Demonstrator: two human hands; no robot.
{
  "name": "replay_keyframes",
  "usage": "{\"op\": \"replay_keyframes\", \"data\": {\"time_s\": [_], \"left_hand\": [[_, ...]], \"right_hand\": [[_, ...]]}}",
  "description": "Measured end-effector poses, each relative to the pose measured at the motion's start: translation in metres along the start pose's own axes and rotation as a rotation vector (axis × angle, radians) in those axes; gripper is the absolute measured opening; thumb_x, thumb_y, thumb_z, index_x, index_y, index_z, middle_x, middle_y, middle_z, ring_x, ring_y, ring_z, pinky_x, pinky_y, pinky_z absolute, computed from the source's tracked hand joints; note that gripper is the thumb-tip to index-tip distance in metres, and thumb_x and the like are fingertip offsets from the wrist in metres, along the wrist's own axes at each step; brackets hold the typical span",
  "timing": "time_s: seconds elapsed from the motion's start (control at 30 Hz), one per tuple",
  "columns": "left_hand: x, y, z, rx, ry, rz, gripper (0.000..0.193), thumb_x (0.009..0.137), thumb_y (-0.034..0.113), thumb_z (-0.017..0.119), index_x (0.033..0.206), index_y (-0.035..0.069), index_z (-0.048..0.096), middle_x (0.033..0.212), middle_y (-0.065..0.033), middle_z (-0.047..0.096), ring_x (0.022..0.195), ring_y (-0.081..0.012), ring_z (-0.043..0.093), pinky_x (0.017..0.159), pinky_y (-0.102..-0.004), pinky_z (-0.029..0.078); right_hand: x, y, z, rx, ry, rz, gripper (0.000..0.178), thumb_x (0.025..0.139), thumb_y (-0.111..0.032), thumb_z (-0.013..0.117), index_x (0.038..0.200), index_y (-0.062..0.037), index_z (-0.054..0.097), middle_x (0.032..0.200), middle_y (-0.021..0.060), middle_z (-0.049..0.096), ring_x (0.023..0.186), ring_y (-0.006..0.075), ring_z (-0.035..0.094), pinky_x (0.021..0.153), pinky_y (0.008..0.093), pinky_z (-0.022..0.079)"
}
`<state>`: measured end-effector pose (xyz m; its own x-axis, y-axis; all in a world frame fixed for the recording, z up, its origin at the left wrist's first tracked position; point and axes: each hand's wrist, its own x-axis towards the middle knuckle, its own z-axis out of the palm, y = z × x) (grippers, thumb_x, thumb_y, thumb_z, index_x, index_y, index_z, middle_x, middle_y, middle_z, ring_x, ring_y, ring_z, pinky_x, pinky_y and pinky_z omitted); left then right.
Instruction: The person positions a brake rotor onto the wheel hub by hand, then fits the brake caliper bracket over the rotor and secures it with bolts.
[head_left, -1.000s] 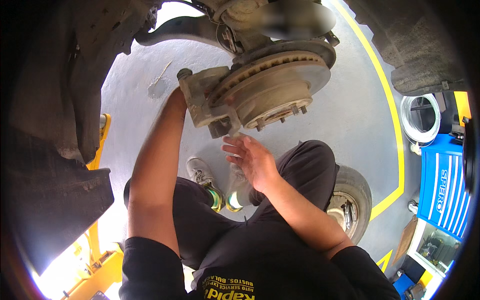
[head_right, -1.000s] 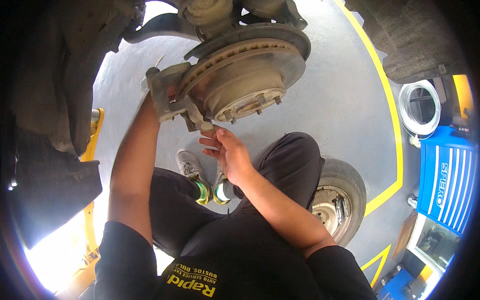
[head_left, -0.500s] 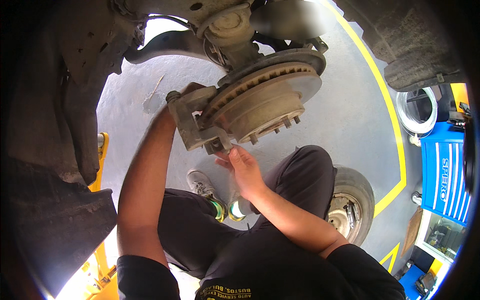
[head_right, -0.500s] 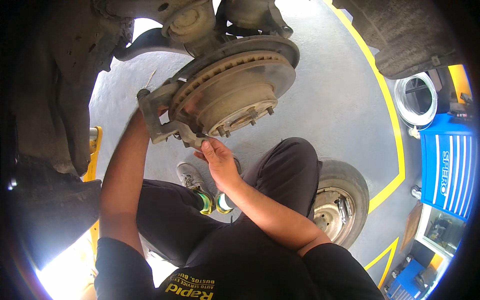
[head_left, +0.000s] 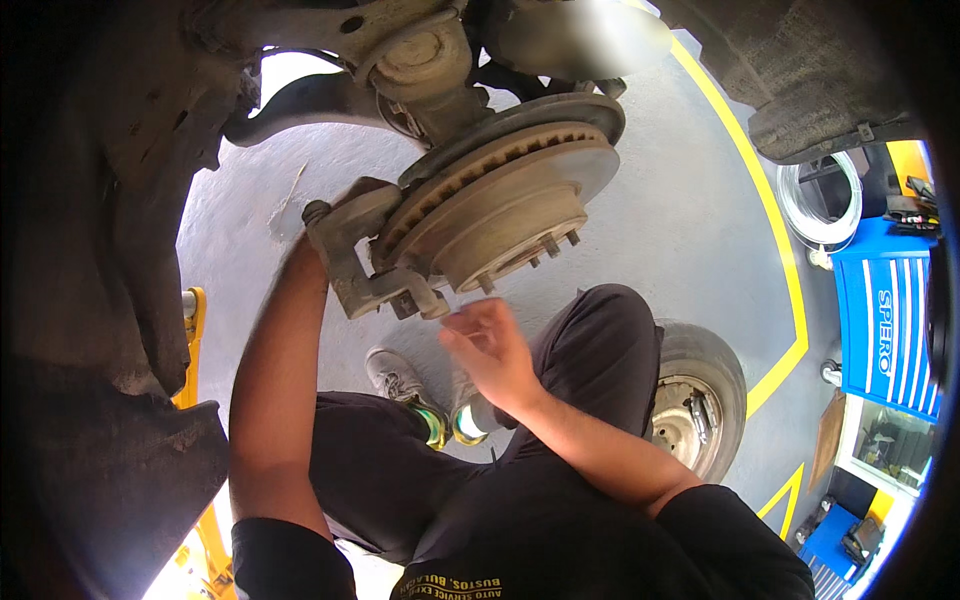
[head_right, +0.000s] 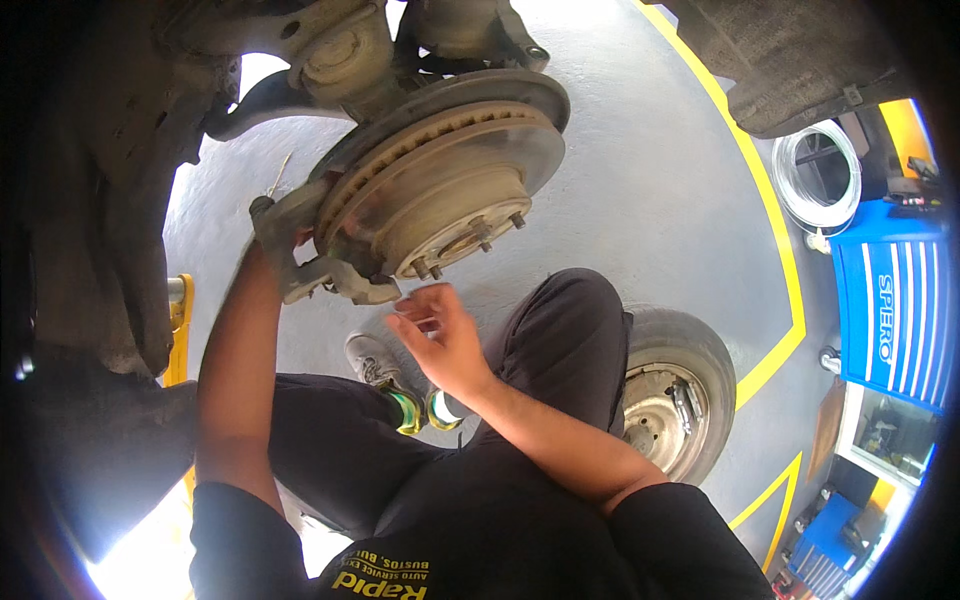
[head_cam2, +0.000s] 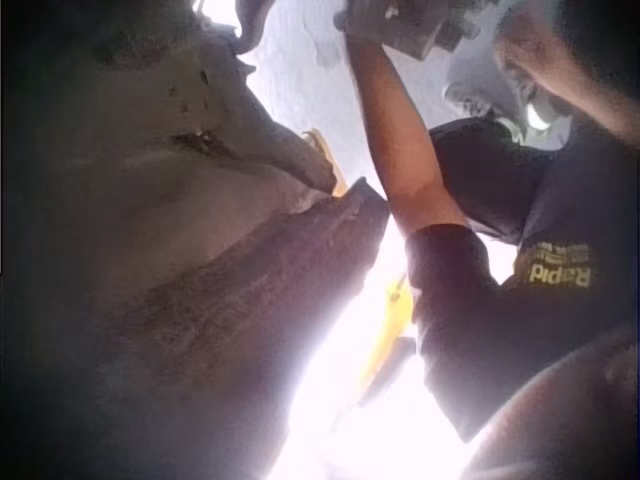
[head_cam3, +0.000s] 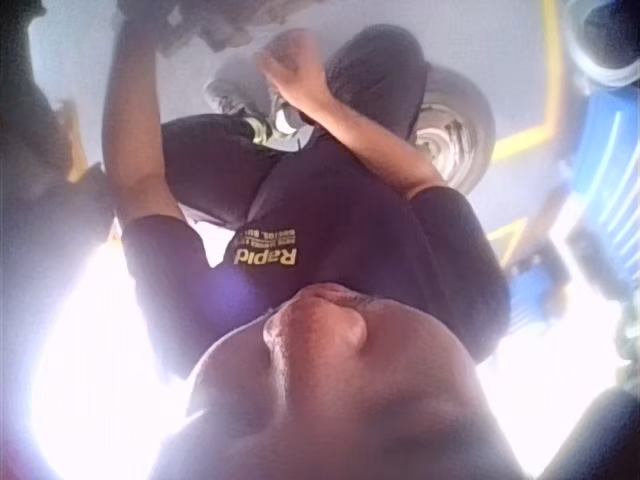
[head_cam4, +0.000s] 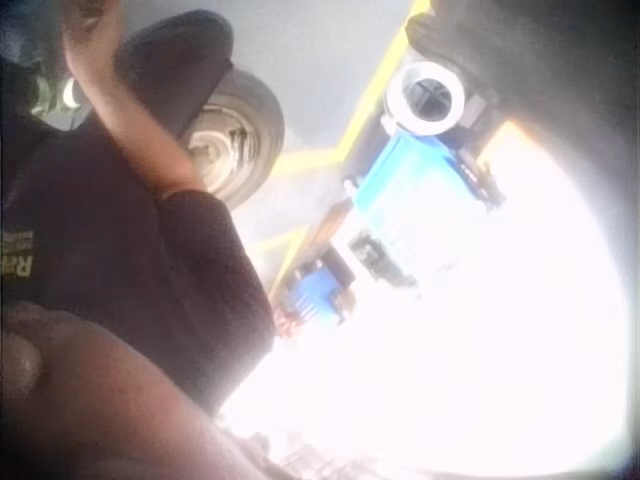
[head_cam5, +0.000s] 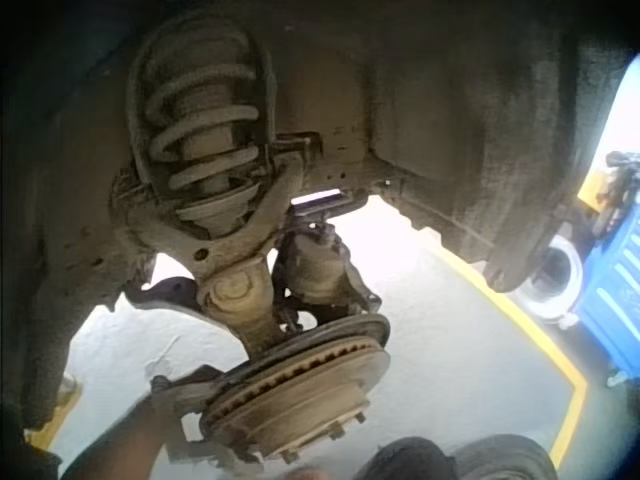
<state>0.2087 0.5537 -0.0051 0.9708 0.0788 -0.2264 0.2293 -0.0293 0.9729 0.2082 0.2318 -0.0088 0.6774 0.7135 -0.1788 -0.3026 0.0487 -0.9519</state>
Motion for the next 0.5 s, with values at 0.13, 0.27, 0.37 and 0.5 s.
{"op": "replay_keyframes", "data": {"time_s": [0.13, 0.27, 0.37, 0.5], "left_hand": [[-0.013, -0.005, -0.003, -0.050, 0.079, 0.034, 0.055, 0.082, 0.030, 0.079, 0.125, 0.002, 0.060, 0.117, -0.0102, 0.065, 0.097, -0.0136, 0.062, 0.082, -0.0289, 0.053], [-0.018, -0.024, -0.011, -0.163, 0.040, 0.169, 0.062, 0.081, 0.032, 0.081, 0.129, 0.001, 0.057, 0.124, -0.0115, 0.063, 0.106, -0.0151, 0.061, 0.091, -0.0305, 0.051], [-0.015, -0.023, -0.009, -0.365, -0.089, 0.196, 0.064, 0.081, 0.032, 0.081, 0.131, 0.001, 0.055, 0.126, -0.0117, 0.062, 0.109, -0.0156, 0.060, 0.093, -0.0312, 0.050], [-0.017, -0.022, -0.007, -0.510, -0.179, 0.221, 0.068, 0.081, 0.033, 0.082, 0.133, 0.001, 0.053, 0.129, -0.0120, 0.061, 0.114, -0.0163, 0.059, 0.097, -0.0320, 0.049]], "right_hand": [[-0.012, -0.013, -0.027, -0.483, 0.440, -0.375, 0.072, 0.072, -0.023, 0.092, 0.119, -0.0003, 0.041, 0.132, 0.0208, 0.046, 0.121, 0.0227, 0.048, 0.096, 0.0378, 0.044], [0.014, -0.023, -0.033, -0.461, 0.359, -0.296, 0.130, 0.063, -0.033, 0.097, 0.150, 0.0033, 0.007, 0.150, 0.0240, 0.019, 0.142, 0.0373, 0.029, 0.114, 0.0493, 0.030], [0.030, -0.026, -0.026, -0.391, 0.272, -0.339, 0.150, 0.061, -0.028, 0.098, 0.155, -0.0032, -0.016, 0.158, 0.0241, 0.007, 0.148, 0.0390, 0.018, 0.116, 0.0561, 0.027], [0.038, -0.015, -0.018, -0.346, 0.275, -0.394, 0.152, 0.060, -0.024, 0.099, 0.155, -0.0062, -0.019, 0.160, 0.0231, 0.002, 0.149, 0.0380, 0.016, 0.116, 0.0583, 0.029]]}}
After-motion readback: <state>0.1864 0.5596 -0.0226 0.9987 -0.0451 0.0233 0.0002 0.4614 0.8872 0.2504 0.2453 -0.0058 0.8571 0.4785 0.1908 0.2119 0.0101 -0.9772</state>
